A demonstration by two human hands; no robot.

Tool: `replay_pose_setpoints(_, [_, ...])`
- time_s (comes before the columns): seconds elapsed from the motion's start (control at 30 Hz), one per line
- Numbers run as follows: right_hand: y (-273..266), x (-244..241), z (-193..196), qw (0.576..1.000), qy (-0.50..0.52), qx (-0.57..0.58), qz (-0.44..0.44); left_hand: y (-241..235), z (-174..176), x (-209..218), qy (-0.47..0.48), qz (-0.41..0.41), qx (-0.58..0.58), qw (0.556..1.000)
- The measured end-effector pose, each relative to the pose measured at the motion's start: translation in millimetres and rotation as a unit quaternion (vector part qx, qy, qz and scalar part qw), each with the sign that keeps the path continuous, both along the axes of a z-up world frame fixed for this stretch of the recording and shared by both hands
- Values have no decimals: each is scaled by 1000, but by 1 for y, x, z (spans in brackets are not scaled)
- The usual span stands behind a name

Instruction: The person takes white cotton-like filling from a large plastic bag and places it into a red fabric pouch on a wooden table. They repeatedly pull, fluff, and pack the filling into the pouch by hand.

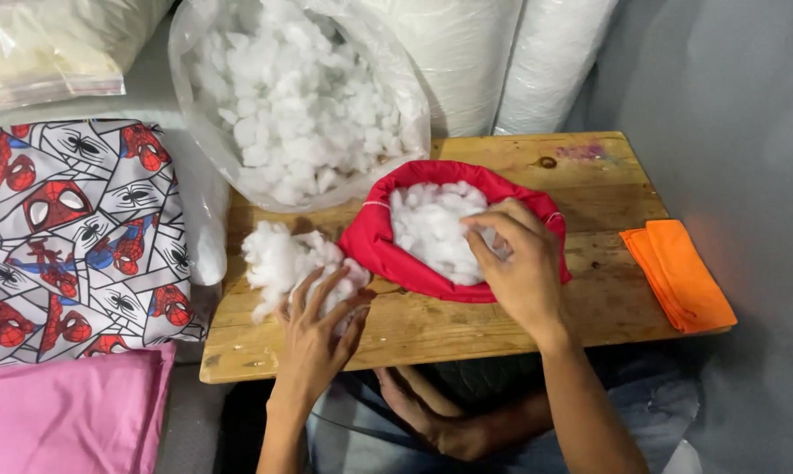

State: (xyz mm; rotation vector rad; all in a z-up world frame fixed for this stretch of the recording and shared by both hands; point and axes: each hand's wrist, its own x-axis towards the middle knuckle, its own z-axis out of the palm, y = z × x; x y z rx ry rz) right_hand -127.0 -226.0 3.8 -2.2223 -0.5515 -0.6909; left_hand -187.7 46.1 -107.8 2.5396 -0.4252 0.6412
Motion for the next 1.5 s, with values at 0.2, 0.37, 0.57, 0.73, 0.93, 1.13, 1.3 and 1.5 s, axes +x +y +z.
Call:
replay_pose_setpoints(0.2, [-16, 19, -1, 993, 34, -108, -18, 0, 24, -10, -23, -2, -69, 997])
replay_pose_setpoints(0.37, [-8, -24, 28, 996, -38, -63, -45, -2, 24, -10, -7, -4, -88, 996])
replay_pose_setpoints(0.57, [44, -53, -13, 991, 31, 3, 132, 0, 23, -13, 24, -32, -204, 978])
replay_pose_setpoints(0.73, [80, -43, -71, 972, 146, -15, 183, -4, 28, -18, 11, -16, -253, 967])
replay_pose_setpoints(0.93, [95, -28, -110, 983, 72, 35, 167, 1, 24, -16, 11, -15, -261, 965])
replay_pose_setpoints(1.13, [60, -53, -65, 986, 105, 55, 121, 4, 14, -13, -6, 23, -247, 969])
replay_pose_setpoints(1.3, [11, -64, -61, 877, 256, 392, 106, 3, 16, -12, -14, 28, -234, 972])
replay_pose_setpoints(1.5, [-2, -31, -24, 865, 219, 439, 104, 0, 15, -18, -134, 33, -173, 975])
